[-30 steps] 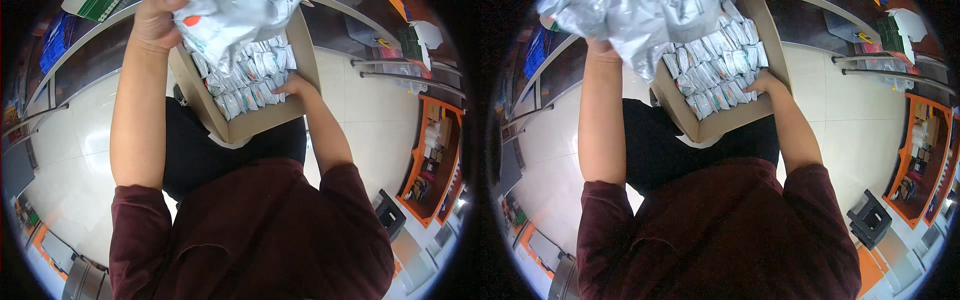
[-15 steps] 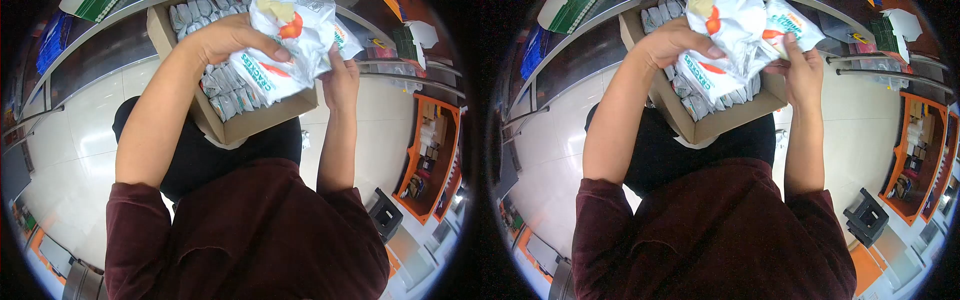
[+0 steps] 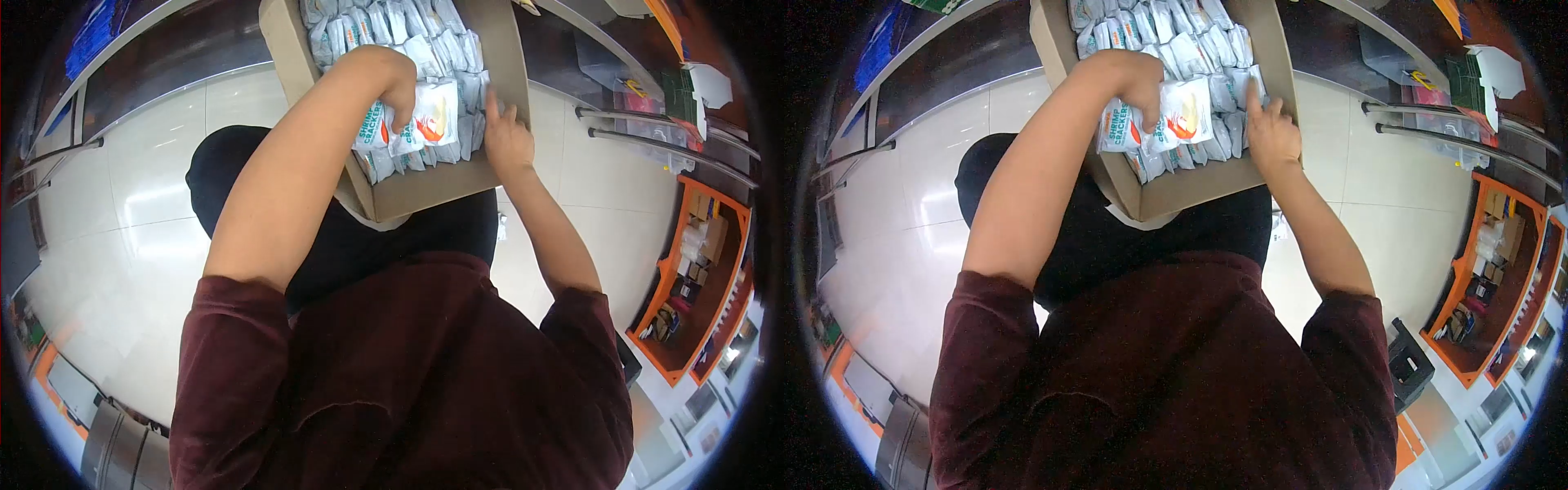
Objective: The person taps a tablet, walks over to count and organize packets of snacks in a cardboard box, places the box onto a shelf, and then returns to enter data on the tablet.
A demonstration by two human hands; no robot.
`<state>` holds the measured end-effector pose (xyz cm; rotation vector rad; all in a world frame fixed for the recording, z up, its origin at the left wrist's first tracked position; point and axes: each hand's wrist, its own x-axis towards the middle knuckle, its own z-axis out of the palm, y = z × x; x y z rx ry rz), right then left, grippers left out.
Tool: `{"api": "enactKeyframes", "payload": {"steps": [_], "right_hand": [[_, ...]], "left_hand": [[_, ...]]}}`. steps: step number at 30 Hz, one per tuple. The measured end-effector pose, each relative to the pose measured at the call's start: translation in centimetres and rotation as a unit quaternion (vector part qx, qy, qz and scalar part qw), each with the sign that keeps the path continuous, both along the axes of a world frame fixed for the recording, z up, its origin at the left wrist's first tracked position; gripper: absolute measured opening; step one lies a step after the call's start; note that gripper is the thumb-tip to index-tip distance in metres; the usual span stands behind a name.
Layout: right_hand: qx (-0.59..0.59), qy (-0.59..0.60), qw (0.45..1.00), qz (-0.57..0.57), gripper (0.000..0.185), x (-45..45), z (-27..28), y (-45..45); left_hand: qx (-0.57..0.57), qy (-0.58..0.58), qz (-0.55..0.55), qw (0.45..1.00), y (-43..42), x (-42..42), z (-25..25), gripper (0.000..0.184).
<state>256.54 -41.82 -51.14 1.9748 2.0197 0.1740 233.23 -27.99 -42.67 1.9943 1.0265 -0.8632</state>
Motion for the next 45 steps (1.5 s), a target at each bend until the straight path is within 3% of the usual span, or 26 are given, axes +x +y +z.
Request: {"api": "enactKeyframes", "payload": {"steps": [5, 12, 15, 18, 24, 27, 29, 33, 35, 38, 39, 42, 44, 45], "right_hand": [[-0.072, 0.020, 0.997, -0.034, 0.021, 0.6, -3.2, 1.5], [0.002, 0.139, 0.987, -0.086, 0.023, 3.4, -11.9, -1.2], [-0.089, 0.093, 0.982, -0.136, 0.024, 0.0, -6.3, -1.7], [-0.116, 0.057, 0.983, -0.133, 0.023, -0.2, -6.6, -1.4], [-0.071, 0.127, 0.981, -0.129, 0.024, 2.6, -10.3, -0.9], [-0.142, 0.149, 0.964, -0.167, 0.026, 3.0, -12.8, -0.8], [-0.179, 0.166, 0.945, -0.217, 0.029, 2.1, -10.4, 0.0], [-0.119, 0.161, 0.945, -0.259, 0.038, 0.1, -6.4, 0.6], [-0.120, 0.143, 0.956, -0.226, 0.037, -0.2, -6.9, 0.0], [-0.096, 0.139, 0.961, -0.218, 0.033, 0.6, -8.9, -0.5], [-0.085, 0.141, 0.961, -0.222, 0.030, 1.1, -9.7, -0.7], [-0.008, 0.157, 0.974, -0.161, 0.027, 1.7, -10.2, -2.0], [-0.004, 0.185, 0.968, -0.169, 0.027, 1.9, -9.7, -2.7], [-0.003, 0.189, 0.966, -0.176, 0.026, 1.7, -9.4, -2.8]], "left_hand": [[0.016, 0.002, 0.017, 1.000, 0.1, -0.6, 0.3, 0.067], [0.021, 0.028, 0.020, 0.999, 0.0, -0.3, 0.7, 0.066], [0.029, 0.032, 0.025, 0.999, 0.1, -0.6, 0.3, 0.065], [0.031, 0.031, 0.031, 0.999, 0.0, -0.9, 0.5, 0.064], [0.024, 0.036, 0.041, 0.998, 0.1, -1.1, 0.5, 0.064], [0.037, 0.038, 0.052, 0.997, -0.2, -1.8, 0.6, 0.065], [0.048, 0.030, 0.050, 0.997, -0.1, -1.9, 0.1, 0.063], [0.021, -0.023, 0.023, 0.999, -0.2, -2.4, 0.5, 0.087], [0.008, -0.095, -0.003, 0.995, -1.2, -2.1, 0.3, 0.108], [0.030, -0.089, -0.110, 0.990, -4.0, 0.3, -0.6, 0.116], [0.061, -0.083, -0.136, 0.985, -4.4, 1.1, -1.8, 0.099], [0.134, -0.165, -0.081, 0.974, -1.9, 0.6, -2.2, 0.085], [0.180, -0.285, -0.019, 0.941, 1.1, -0.9, -3.0, 0.066], [0.233, -0.327, 0.011, 0.916, 2.5, -1.6, -4.8, 0.072]]}}
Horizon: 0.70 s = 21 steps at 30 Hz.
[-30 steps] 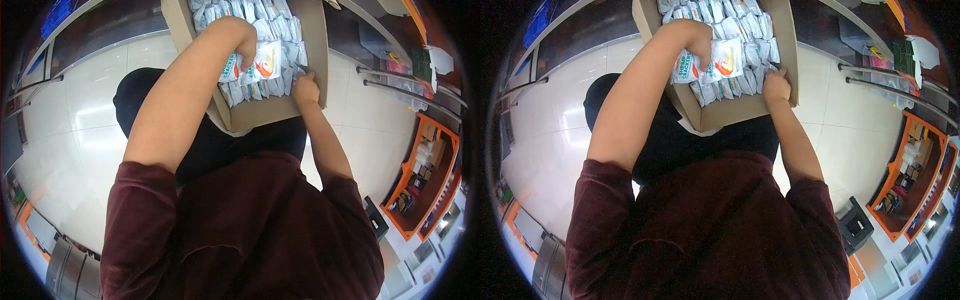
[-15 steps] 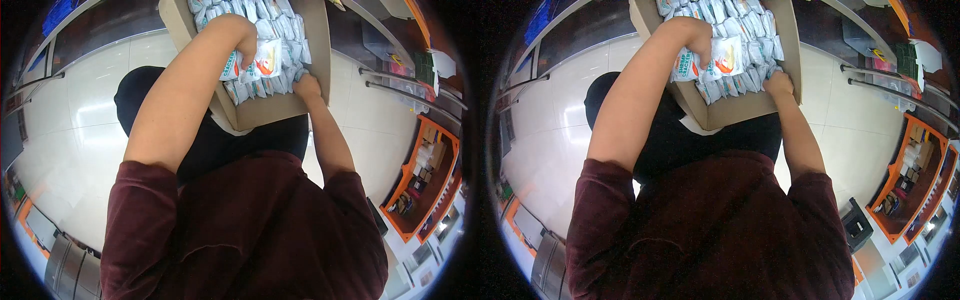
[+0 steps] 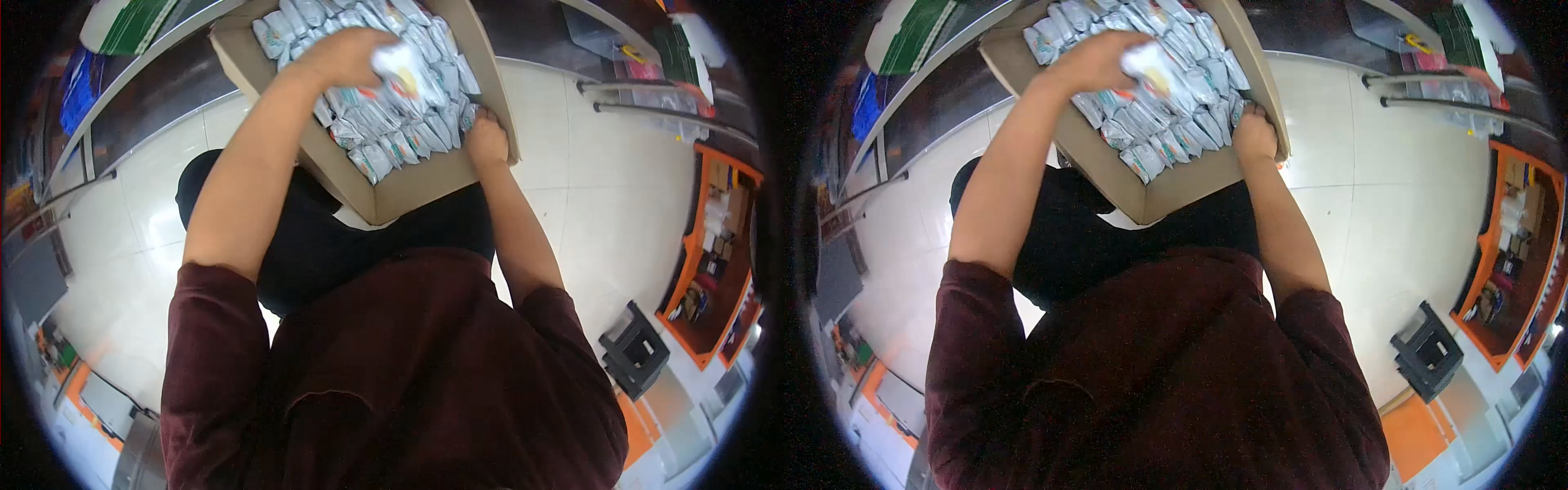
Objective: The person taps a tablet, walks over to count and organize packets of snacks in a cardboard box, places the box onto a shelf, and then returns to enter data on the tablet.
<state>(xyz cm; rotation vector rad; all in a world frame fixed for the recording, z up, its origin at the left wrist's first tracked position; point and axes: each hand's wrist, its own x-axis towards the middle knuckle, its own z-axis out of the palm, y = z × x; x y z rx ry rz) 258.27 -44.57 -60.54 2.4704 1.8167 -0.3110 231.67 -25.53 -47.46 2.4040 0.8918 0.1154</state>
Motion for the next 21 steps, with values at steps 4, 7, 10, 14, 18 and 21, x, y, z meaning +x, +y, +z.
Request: {"api": "enactKeyframes", "payload": {"steps": [4, 7, 10, 14, 18, 21], "right_hand": [[-0.022, 0.006, 0.999, -0.025, 0.021, -0.3, 1.2, 0.4], [-0.023, -0.015, 0.999, -0.025, 0.018, -0.7, 1.3, 0.3], [-0.042, -0.010, 0.999, -0.008, 0.019, -0.3, 1.5, 0.9], [-0.074, 0.033, 0.995, -0.053, 0.017, 0.5, 1.5, 1.7], [-0.068, 0.016, 0.996, -0.054, 0.017, 0.0, 2.7, 2.0], [-0.058, 0.030, 0.996, -0.055, 0.016, 0.2, 2.0, 1.9]], "left_hand": [[0.395, -0.014, 0.096, 0.913, -2.4, 2.8, -0.1, 0.057], [0.277, 0.047, -0.137, 0.950, -7.4, 6.7, -1.4, 0.048], [0.186, 0.073, -0.258, 0.945, -10.3, 10.7, -9.1, 0.043], [0.140, 0.011, -0.139, 0.980, -10.6, 14.5, -14.4, 0.044], [0.035, -0.004, -0.060, 0.998, -9.4, 14.1, -15.4, 0.064], [0.060, 0.056, -0.125, 0.989, -8.9, 13.8, -15.7, 0.059]]}}
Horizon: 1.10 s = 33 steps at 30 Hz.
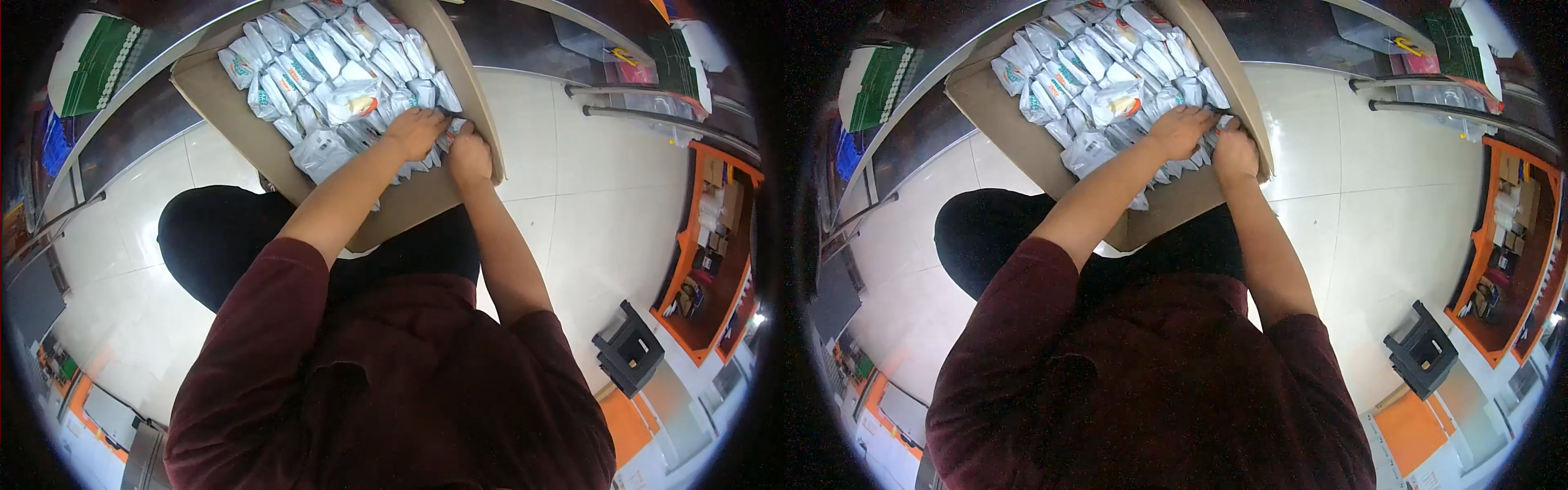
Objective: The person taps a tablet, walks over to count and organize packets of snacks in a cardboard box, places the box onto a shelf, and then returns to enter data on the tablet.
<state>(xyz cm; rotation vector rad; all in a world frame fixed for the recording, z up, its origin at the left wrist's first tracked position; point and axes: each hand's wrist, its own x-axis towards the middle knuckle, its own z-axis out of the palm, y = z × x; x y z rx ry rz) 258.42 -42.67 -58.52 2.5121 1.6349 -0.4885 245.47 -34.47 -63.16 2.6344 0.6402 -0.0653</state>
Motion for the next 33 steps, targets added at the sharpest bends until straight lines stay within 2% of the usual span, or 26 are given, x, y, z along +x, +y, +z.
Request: {"api": "enactKeyframes", "payload": {"steps": [3, 6, 9, 12, 15, 18, 21, 24, 25, 27, 28, 29, 30, 32, 33], "right_hand": [[-0.023, -0.018, 0.999, 0.034, 0.014, 0.0, -0.2, 0.0], [-0.059, -0.028, 0.995, 0.081, 0.027, 0.5, -2.2, 0.6], [-0.012, -0.071, 0.991, 0.115, 0.016, -0.5, -0.9, 1.5], [-0.015, -0.048, 0.993, 0.111, 0.021, -0.2, -3.0, 2.3], [-0.022, -0.047, 0.995, 0.085, 0.023, -0.1, -6.9, 3.3], [-0.019, -0.010, 0.997, 0.072, 0.023, 0.7, -8.6, 3.6], [0.011, -0.006, 0.999, 0.044, 0.024, 0.6, -10.0, 2.9], [-0.125, 0.165, 0.978, 0.035, 0.041, 0.0, -3.8, 4.1], [-0.062, 0.171, 0.983, 0.004, 0.042, -0.2, -4.5, 3.4], [-0.029, 0.128, 0.991, 0.023, 0.041, -0.7, -2.4, 1.7], [-0.010, 0.108, 0.993, 0.036, 0.042, -1.2, -1.1, 0.7], [0.042, 0.153, 0.985, 0.068, 0.045, -2.6, -0.1, -0.7], [0.095, 0.195, 0.971, 0.098, 0.049, -4.4, 1.1, -2.0], [0.037, 0.283, 0.955, 0.084, 0.058, -9.6, 5.0, -3.1], [0.050, 0.292, 0.949, 0.107, 0.066, -12.0, 4.0, -3.4]], "left_hand": [[0.046, 0.059, -0.017, 0.997, -0.5, 0.6, -0.3, 0.051], [0.072, 0.047, -0.019, 0.996, -0.5, 0.3, 0.0, 0.042], [0.044, 0.101, -0.035, 0.993, 0.1, 0.3, 1.9, 0.036], [0.111, 0.091, -0.056, 0.988, -0.3, -0.3, 0.1, 0.033], [0.097, 0.139, -0.067, 0.983, -0.4, -0.2, 0.9, 0.035], [0.087, 0.152, -0.064, 0.982, -0.5, -0.3, 0.9, 0.041], [0.080, 0.126, -0.065, 0.987, -1.0, -1.1, 0.9, 0.050], [-0.074, 0.063, -0.049, 0.994, 0.1, -3.9, 4.4, 0.055], [-0.081, 0.038, -0.076, 0.993, 1.1, -5.7, 6.0, 0.066], [0.066, 0.044, -0.141, 0.987, 3.1, -9.2, 9.0, 0.077], [0.112, 0.088, -0.106, 0.984, 4.0, -10.1, 11.5, 0.082], [0.155, 0.134, -0.073, 0.976, 4.3, -10.9, 13.5, 0.087], [0.149, 0.158, 0.019, 0.976, 4.4, -11.5, 14.1, 0.086], [0.139, 0.195, 0.197, 0.951, 4.6, -12.1, 15.0, 0.085], [0.066, 0.163, 0.224, 0.959, 5.2, -12.8, 14.0, 0.085]]}}
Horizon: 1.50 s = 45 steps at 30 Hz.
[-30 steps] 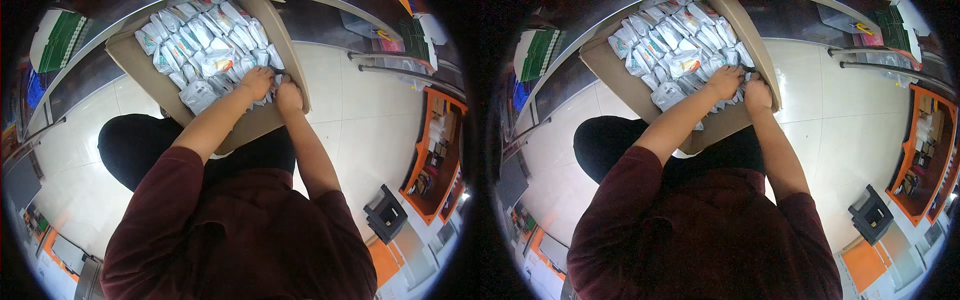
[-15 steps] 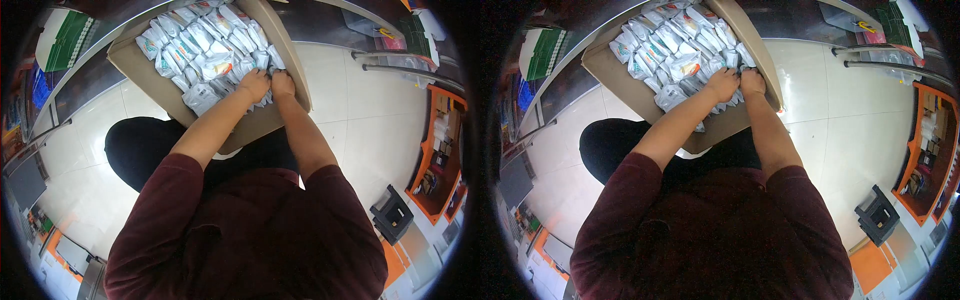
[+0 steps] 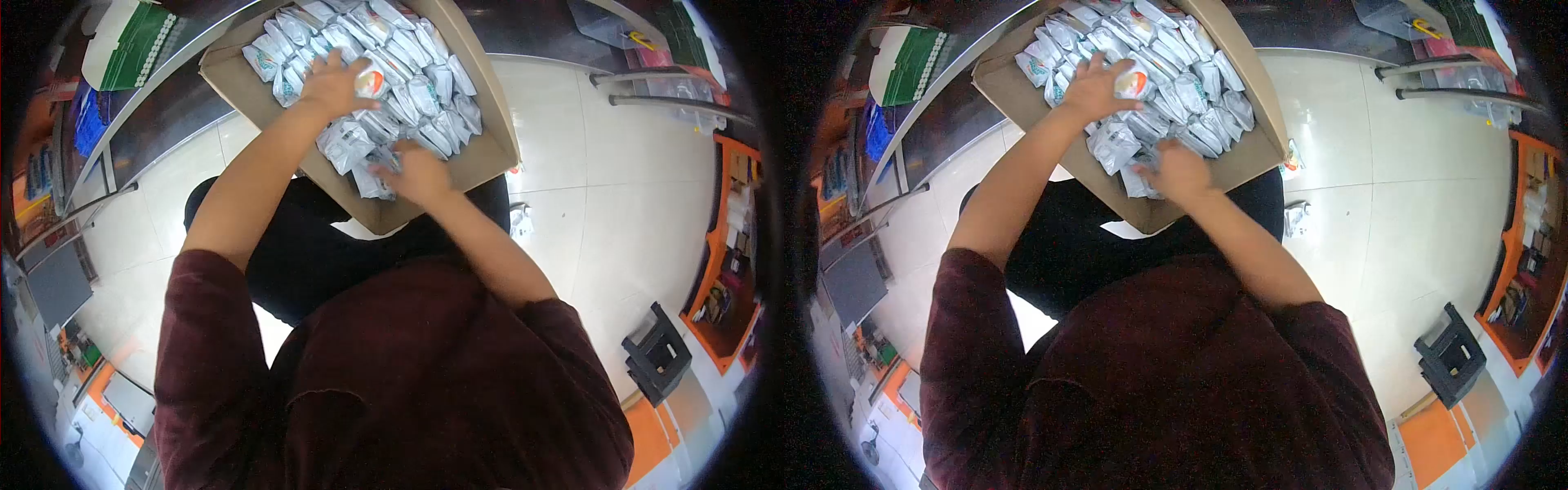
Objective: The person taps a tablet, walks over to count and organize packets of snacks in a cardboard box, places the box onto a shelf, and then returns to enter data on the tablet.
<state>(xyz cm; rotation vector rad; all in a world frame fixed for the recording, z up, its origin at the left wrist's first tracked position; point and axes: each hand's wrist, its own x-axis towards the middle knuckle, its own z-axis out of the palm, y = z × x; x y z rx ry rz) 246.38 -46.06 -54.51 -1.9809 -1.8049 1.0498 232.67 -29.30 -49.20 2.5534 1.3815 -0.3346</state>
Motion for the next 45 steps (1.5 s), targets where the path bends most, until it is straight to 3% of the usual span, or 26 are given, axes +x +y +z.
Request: {"api": "enactKeyframes", "payload": {"steps": [2, 5, 6, 9, 11, 13, 16, 17, 18, 21, 27, 31, 32, 35, 38, 41, 45], "right_hand": [[0.003, 0.000, 1.000, 0.030, 0.079, -3.5, -1.7, -0.7], [-0.024, 0.003, 0.999, 0.043, 0.092, -5.6, -3.5, 0.0], [-0.031, 0.026, 0.999, 0.036, 0.096, -5.4, -4.9, 0.2], [-0.047, 0.072, 0.996, 0.029, 0.107, -5.0, -4.2, 0.0], [-0.052, 0.086, 0.994, 0.043, 0.111, -5.0, -2.1, -0.5], [-0.049, 0.043, 0.989, 0.133, 0.108, -4.9, -3.0, -0.9], [-0.053, -0.028, 0.976, 0.211, 0.094, -4.9, -3.4, -1.1], [-0.030, -0.035, 0.976, 0.212, 0.087, -5.1, -5.6, -1.6], [-0.009, -0.042, 0.976, 0.213, 0.081, -5.0, -6.9, -2.2], [-0.051, 0.001, 0.994, 0.093, 0.063, -3.2, -2.3, -2.4], [0.196, 0.063, 0.978, -0.031, 0.040, 1.8, -0.1, -3.7], [0.222, 0.097, 0.954, -0.175, 0.034, 5.0, 0.0, -2.8], [0.153, 0.159, 0.954, -0.204, 0.039, 5.8, -0.1, -2.4], [0.093, 0.071, 0.966, -0.230, 0.045, 7.1, -0.6, -1.1], [0.022, 0.115, 0.977, -0.178, 0.049, 6.7, -1.3, 0.1], [-0.008, 0.166, 0.975, -0.149, 0.047, 5.0, -0.7, 0.5], [-0.006, 0.232, 0.961, -0.151, 0.045, 3.7, -2.4, 0.1]], "left_hand": [[-0.119, -0.099, 0.074, 0.985, 1.5, -1.8, -3.9, 0.083], [-0.103, -0.116, 0.067, 0.986, 1.0, -1.8, -4.1, 0.081], [-0.071, -0.162, 0.091, 0.980, 0.6, -1.8, -3.8, 0.088], [-0.082, -0.154, 0.159, 0.972, 1.2, -2.5, -1.6, 0.096], [-0.286, -0.028, 0.091, 0.953, 2.2, -3.5, 2.2, 0.090], [-0.484, 0.034, 0.044, 0.874, 2.2, -4.6, 3.9, 0.082], [-0.376, 0.029, -0.122, 0.918, -0.6, -6.8, 0.5, 0.080], [-0.418, 0.013, -0.059, 0.907, -1.6, -6.9, -0.6, 0.087], [-0.397, 0.022, -0.071, 0.915, -2.6, -6.1, -1.0, 0.089], [-0.381, 0.009, -0.054, 0.923, -4.1, -5.2, -2.9, 0.091], [-0.278, 0.107, -0.157, 0.942, -4.1, -4.2, -3.0, 0.084], [-0.301, 0.104, -0.138, 0.938, -4.6, -4.3, -2.8, 0.078], [-0.298, 0.114, -0.146, 0.936, -4.5, -4.3, -3.1, 0.078], [-0.287, 0.123, -0.118, 0.943, -4.2, -4.2, -2.2, 0.082], [-0.228, 0.133, -0.103, 0.959, -4.0, -5.1, -2.9, 0.080], [-0.240, 0.138, -0.061, 0.959, -3.5, -5.5, -2.9, 0.078], [-0.317, 0.116, -0.066, 0.939, -2.5, -6.1, -6.6, 0.072]]}}
